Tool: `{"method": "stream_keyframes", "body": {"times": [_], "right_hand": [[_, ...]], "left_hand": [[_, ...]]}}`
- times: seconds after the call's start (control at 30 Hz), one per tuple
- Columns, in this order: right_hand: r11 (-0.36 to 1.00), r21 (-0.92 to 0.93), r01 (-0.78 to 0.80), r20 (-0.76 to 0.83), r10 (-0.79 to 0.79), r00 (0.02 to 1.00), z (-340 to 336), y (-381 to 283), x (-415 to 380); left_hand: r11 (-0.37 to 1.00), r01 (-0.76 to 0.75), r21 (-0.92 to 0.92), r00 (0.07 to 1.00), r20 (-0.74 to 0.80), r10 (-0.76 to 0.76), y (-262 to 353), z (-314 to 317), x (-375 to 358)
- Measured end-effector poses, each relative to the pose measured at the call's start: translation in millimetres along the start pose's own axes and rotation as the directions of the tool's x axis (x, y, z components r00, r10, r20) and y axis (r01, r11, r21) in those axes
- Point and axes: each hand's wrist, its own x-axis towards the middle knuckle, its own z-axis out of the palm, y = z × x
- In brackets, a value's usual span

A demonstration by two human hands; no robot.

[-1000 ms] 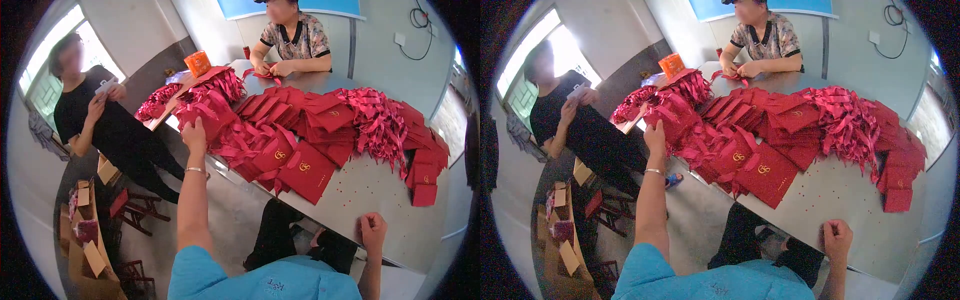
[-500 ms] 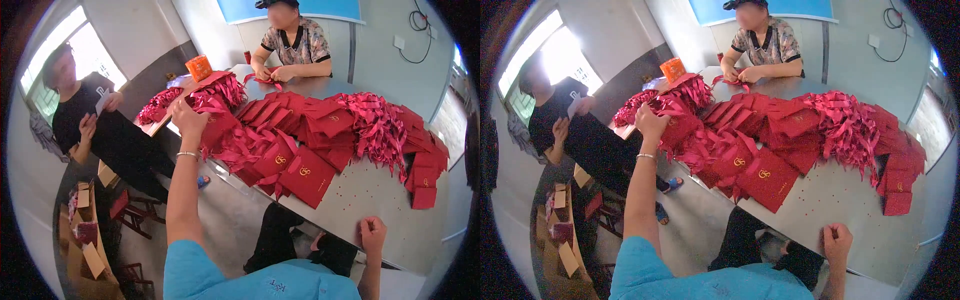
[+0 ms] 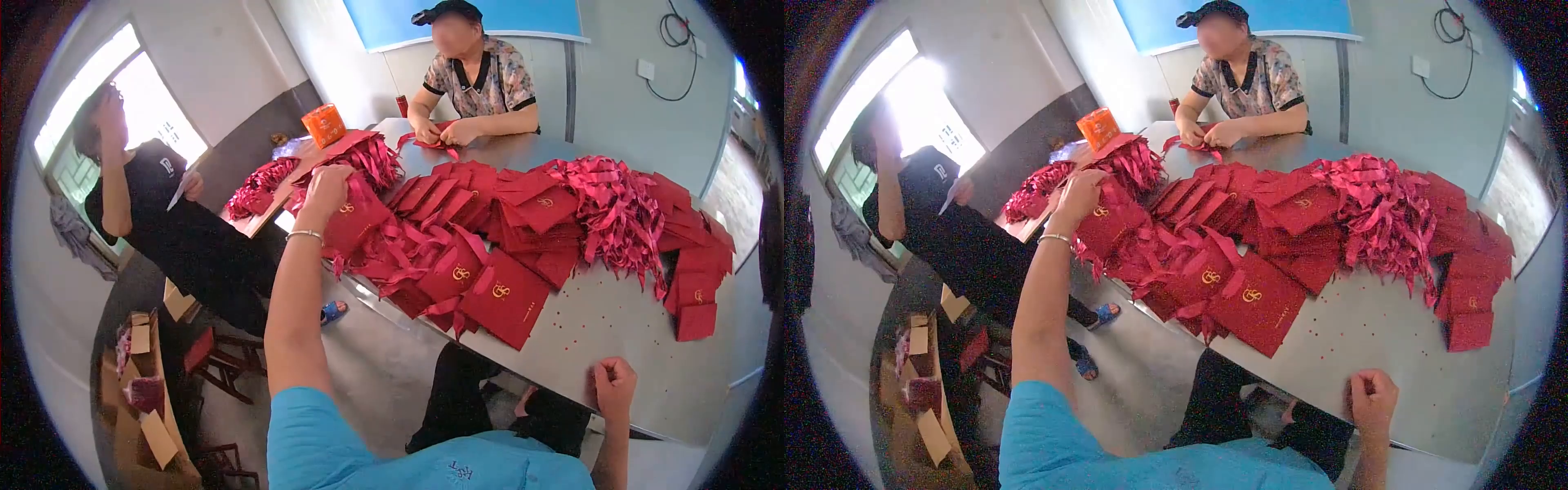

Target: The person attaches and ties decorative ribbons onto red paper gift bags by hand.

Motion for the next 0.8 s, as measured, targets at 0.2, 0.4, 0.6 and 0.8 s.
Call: {"method": "stream_keyframes", "body": {"times": [0.2, 0.4, 0.6, 0.8], "right_hand": [[0.997, -0.062, 0.054, -0.006, -0.055, 0.998, -1, -4, 0], [0.995, -0.086, 0.041, -0.012, -0.042, 0.999, -2, -13, 0], [0.984, -0.107, 0.144, -0.046, -0.149, 0.988, 0, -10, 1], [1.000, -0.008, -0.023, -0.018, 0.023, 1.000, 0, -17, 0]], "left_hand": [[0.853, 0.483, -0.199, 0.862, -0.066, -0.503, -18, 3, 8], [0.682, 0.722, -0.113, 0.674, -0.107, -0.731, -54, 19, 6], [0.629, 0.769, -0.118, 0.601, -0.203, -0.773, -26, 15, 10], [0.769, 0.604, -0.209, 0.624, -0.476, -0.620, -15, -2, 20]]}}
